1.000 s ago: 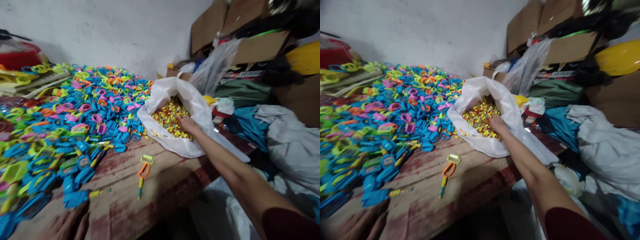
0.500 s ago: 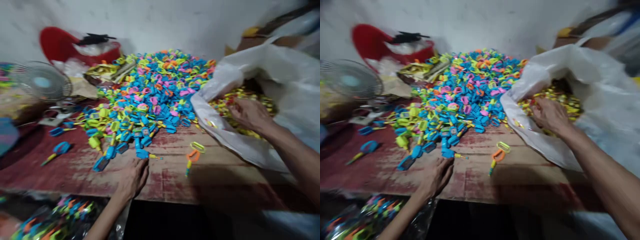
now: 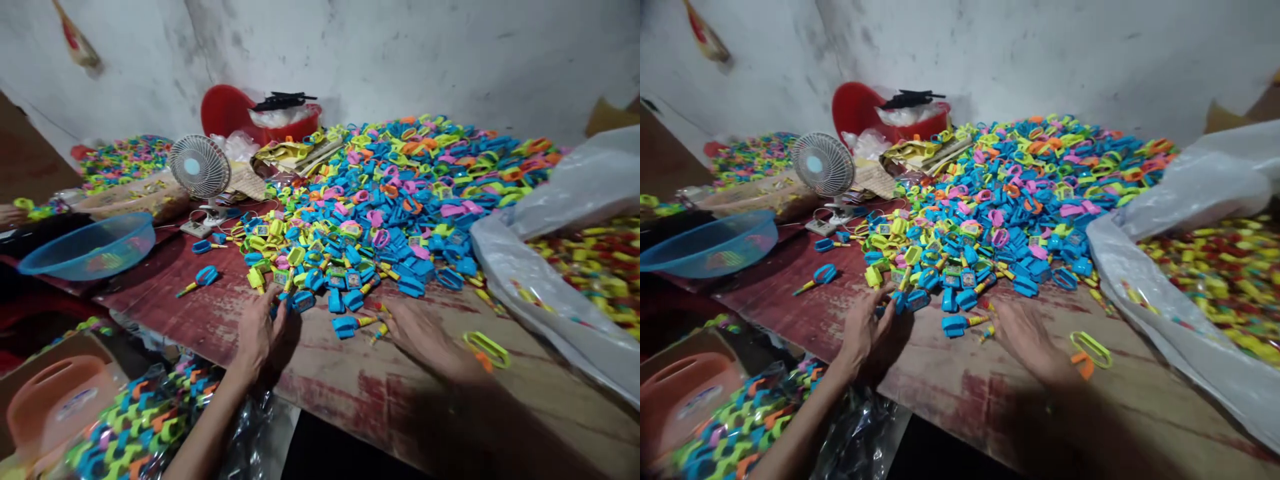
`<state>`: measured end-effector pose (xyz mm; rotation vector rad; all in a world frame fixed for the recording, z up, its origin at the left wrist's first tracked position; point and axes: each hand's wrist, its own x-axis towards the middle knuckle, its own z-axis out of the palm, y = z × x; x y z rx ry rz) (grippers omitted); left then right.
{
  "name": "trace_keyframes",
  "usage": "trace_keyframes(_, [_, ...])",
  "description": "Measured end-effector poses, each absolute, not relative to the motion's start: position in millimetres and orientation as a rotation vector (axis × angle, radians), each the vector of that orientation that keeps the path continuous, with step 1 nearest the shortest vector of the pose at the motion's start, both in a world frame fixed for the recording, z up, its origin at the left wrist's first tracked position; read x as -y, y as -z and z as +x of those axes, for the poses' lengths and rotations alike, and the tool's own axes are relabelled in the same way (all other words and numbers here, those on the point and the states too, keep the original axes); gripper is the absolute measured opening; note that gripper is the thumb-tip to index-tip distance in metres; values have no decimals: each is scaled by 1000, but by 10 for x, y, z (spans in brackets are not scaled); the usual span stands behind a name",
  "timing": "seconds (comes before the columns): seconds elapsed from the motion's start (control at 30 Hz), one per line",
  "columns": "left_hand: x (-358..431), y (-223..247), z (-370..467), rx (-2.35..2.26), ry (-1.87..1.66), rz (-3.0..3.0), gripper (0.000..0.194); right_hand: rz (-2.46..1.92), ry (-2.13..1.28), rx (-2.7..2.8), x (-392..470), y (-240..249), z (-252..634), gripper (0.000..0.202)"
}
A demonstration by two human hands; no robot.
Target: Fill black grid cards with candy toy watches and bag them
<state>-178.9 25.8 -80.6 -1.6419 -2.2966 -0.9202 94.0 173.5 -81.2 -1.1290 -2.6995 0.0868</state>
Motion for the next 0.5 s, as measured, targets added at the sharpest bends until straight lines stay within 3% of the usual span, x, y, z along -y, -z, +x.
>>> trace_keyframes(0.3, [-1084,658,-2052,2584,811,-1510,28,-1355,-265,2242,-958,1296,925,32])
trace_keyframes(0.5, [-1441,639,-2126,2785,1049,-1461,28,-1229,-194,2265,-963,1450,915,26])
